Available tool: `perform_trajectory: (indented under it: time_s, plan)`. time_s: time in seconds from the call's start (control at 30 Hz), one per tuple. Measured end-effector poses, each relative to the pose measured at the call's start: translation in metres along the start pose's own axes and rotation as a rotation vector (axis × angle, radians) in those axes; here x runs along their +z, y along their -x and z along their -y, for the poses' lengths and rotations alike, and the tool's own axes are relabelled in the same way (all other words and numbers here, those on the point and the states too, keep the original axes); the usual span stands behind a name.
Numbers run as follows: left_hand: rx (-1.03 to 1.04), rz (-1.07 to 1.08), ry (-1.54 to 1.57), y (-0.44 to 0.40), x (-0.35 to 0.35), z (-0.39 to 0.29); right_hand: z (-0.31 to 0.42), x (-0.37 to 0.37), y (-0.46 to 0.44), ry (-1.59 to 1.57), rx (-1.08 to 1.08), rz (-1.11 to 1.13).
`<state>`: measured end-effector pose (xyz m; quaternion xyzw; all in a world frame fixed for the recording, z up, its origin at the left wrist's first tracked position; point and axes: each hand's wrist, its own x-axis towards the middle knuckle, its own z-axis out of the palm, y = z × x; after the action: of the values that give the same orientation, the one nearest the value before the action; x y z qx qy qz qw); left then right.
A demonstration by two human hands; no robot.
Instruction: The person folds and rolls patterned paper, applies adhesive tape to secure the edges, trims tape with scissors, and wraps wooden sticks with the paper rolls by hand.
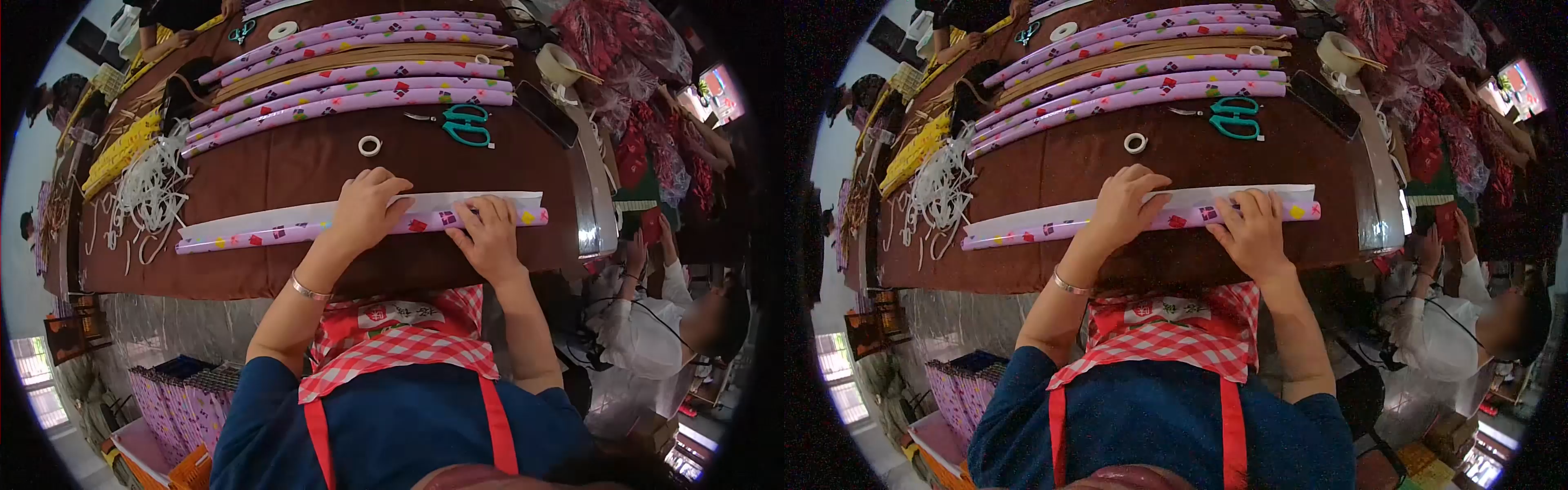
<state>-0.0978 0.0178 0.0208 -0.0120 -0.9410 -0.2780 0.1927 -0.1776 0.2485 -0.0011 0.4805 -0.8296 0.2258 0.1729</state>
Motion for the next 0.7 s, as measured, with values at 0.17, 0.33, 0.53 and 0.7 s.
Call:
perform_trajectory:
  time_s: [0.17,0.33,0.53,0.7]
  plan:
    - [0.024,0.119,-0.047,0.018,-0.018,-0.002,-0.002,0.004,0.002,-0.031,-0.006,0.021]
    - [-0.006,0.170,-0.195,0.042,-0.019,0.005,-0.003,0.005,0.000,-0.082,-0.023,-0.016]
    - [0.021,0.178,-0.250,0.039,-0.003,0.001,0.018,0.016,-0.016,-0.102,-0.097,0.058]
    - [0.024,0.191,-0.254,0.036,-0.006,0.007,0.020,0.028,-0.027,-0.074,-0.129,0.085]
